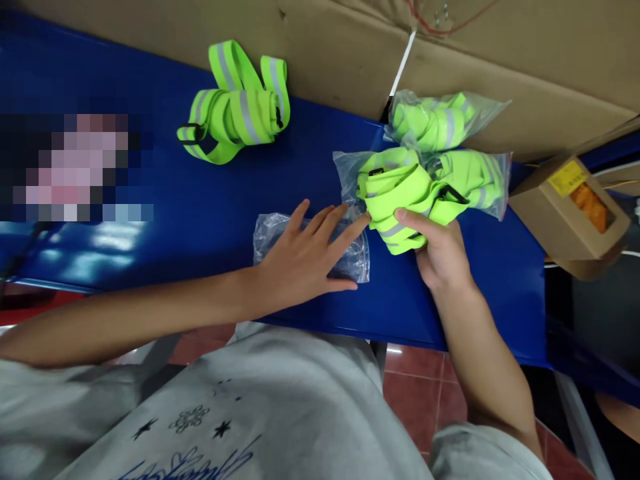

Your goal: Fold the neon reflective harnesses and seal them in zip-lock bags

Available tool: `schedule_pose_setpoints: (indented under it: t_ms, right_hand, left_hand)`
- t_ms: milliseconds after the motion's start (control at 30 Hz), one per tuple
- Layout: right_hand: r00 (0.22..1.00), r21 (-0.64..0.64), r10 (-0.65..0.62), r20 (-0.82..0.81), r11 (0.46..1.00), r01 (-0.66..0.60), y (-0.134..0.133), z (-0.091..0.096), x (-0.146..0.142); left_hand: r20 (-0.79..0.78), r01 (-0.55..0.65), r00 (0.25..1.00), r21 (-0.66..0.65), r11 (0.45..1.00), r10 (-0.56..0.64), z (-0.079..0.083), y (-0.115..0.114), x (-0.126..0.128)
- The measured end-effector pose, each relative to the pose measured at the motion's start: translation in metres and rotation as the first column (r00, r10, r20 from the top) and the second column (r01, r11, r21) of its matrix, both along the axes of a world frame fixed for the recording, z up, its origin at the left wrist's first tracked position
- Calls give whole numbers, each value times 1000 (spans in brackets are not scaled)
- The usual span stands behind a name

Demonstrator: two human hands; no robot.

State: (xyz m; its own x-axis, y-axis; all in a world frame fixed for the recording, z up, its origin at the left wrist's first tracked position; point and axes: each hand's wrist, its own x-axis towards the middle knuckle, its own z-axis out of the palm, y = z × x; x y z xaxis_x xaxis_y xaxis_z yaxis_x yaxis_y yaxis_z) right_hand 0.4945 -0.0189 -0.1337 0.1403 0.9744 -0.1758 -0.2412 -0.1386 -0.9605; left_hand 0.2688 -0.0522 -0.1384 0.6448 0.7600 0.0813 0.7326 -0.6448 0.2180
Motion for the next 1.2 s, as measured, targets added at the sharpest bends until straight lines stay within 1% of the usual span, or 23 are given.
schedule_pose_setpoints:
  t_ms: [67, 133, 200, 300, 367, 433, 500, 533, 633, 700, 767, 833, 900, 1000, 1067, 1200]
  right_hand:
    - [1000, 4, -11, -5, 1000, 11, 0, 1, 0]
    - [1000, 3, 2, -10, 1000, -2, 0, 3, 2]
    - [999, -1, 42, -7, 999, -42, 1, 4, 5]
    - [993, -37, 116, 23, 993, -115, -1, 5, 8]
    - [979, -81, 198, 53, 978, -193, -3, 4, 10]
    - [950, -128, 297, 97, 950, -284, -6, 3, 10]
    - [921, -164, 360, 150, 927, -336, -9, 2, 10]
    - [913, -173, 368, 178, 925, -339, -10, 2, 10]
    - [911, -158, 321, 257, 944, -288, -12, 2, 11]
    - [912, -120, 293, 287, 956, -269, -12, 2, 11]
    - [899, -93, 301, 318, 954, -286, -13, 1, 12]
    - [868, -87, 309, 388, 950, -300, -12, 1, 13]
    - [816, -114, 328, 475, 943, -313, -12, 2, 13]
    - [740, -147, 382, 554, 919, -365, -13, 6, 9]
    - [719, -119, 357, 597, 925, -361, -14, 8, 5]
    - [710, -42, 268, 651, 947, -319, -16, 5, -1]
  left_hand:
    - [38, -9, 999, 29, 1000, 8, -2, 5, -2]
    - [87, -38, 996, 72, 997, 31, 1, 11, -9]
    - [128, -53, 991, 119, 991, 38, 5, 17, -18]
    - [160, -43, 987, 165, 985, 16, 8, 24, -26]
    - [167, -36, 986, 158, 987, 9, 7, 27, -26]
    - [166, -20, 986, 131, 991, -2, 5, 29, -26]
    - [155, 39, 986, 111, 993, -56, 2, 31, -26]
    - [146, 80, 985, 104, 991, -94, 1, 31, -26]
    - [126, 172, 975, 104, 980, -184, -1, 33, -27]
    - [130, 178, 972, 126, 976, -194, -3, 34, -28]
    - [145, 170, 970, 180, 969, -197, -5, 35, -28]
    - [155, 149, 970, 229, 962, -188, -6, 35, -27]
    - [152, 143, 971, 249, 958, -184, -6, 34, -26]
    - [94, 220, 964, 246, 944, -249, -4, 32, -23]
    - [52, 260, 958, 264, 929, -283, -3, 30, -21]
    - [8, 230, 969, 325, 917, -246, -3, 30, -16]
